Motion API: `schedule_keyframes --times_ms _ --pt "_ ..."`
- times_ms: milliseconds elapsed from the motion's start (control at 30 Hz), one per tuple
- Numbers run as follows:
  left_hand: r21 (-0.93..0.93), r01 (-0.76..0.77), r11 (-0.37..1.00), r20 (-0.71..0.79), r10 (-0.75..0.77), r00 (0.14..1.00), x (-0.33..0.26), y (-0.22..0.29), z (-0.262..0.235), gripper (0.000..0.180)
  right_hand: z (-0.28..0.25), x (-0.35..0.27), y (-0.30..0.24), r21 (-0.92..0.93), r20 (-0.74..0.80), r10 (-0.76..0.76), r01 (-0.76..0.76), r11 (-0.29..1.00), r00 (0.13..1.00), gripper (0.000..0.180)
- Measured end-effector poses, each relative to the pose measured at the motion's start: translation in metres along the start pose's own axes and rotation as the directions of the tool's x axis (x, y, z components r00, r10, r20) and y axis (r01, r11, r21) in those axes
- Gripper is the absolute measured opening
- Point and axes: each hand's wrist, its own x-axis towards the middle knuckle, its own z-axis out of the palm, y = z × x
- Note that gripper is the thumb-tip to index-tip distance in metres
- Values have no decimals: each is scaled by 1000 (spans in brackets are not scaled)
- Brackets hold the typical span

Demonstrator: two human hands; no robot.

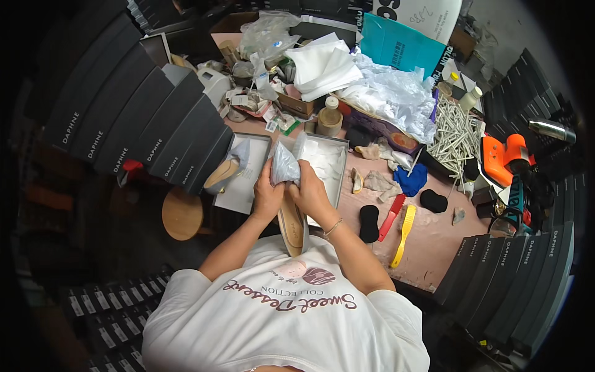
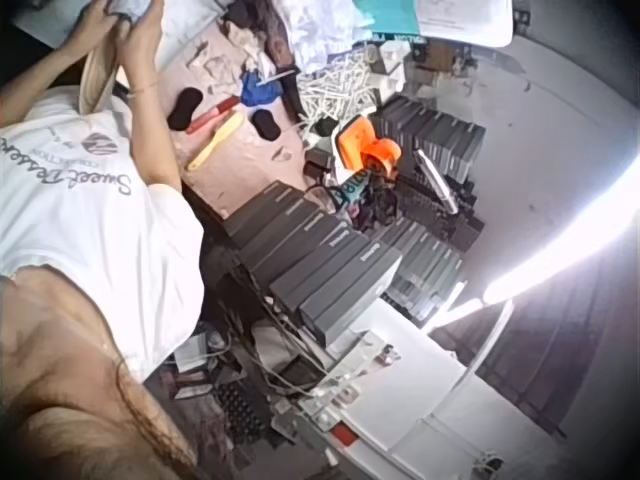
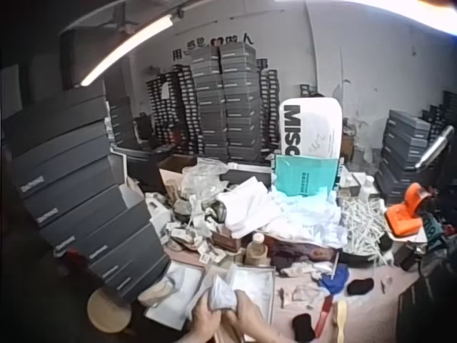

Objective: Packing a pair of shoes into a shoebox using protective paper and foam inserts.

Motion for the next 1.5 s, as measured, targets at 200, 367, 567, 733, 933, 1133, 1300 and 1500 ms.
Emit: schedule_keyframes --times_ms 200,367,567,733,933,1133,1300,1500 --pt "-106 -12 994 89 21 996 16 -33 20 57 7 -7 6 15 -126 91 -89 996 988 50" --pt "-105 -111 988 144 125 982 37 -17 -3 75 24 -12 1 67 -150 142 -133 989 978 53" --pt "-278 28 960 223 36 974 56 -79 -7 78 78 -44 -22 291 -114 343 -299 909 932 65" --pt "-54 -41 998 516 63 854 77 -109 -92 78 80 -45 -6 800 50 731 -466 379 681 54" --pt "338 160 927 518 -326 791 81 -234 -172 53 81 -35 113 435 -64 837 -740 514 544 44" --pt "316 218 923 451 -348 822 69 -250 -165 65 89 -47 78 146 -367 734 -744 652 572 60" --pt "342 336 877 452 -467 760 79 -276 -169 49 82 -53 87 -23 -336 725 -774 632 602 54" --pt "23 387 922 437 -357 825 91 -209 -195 27 75 -66 139 18 -348 742 -788 616 572 40"
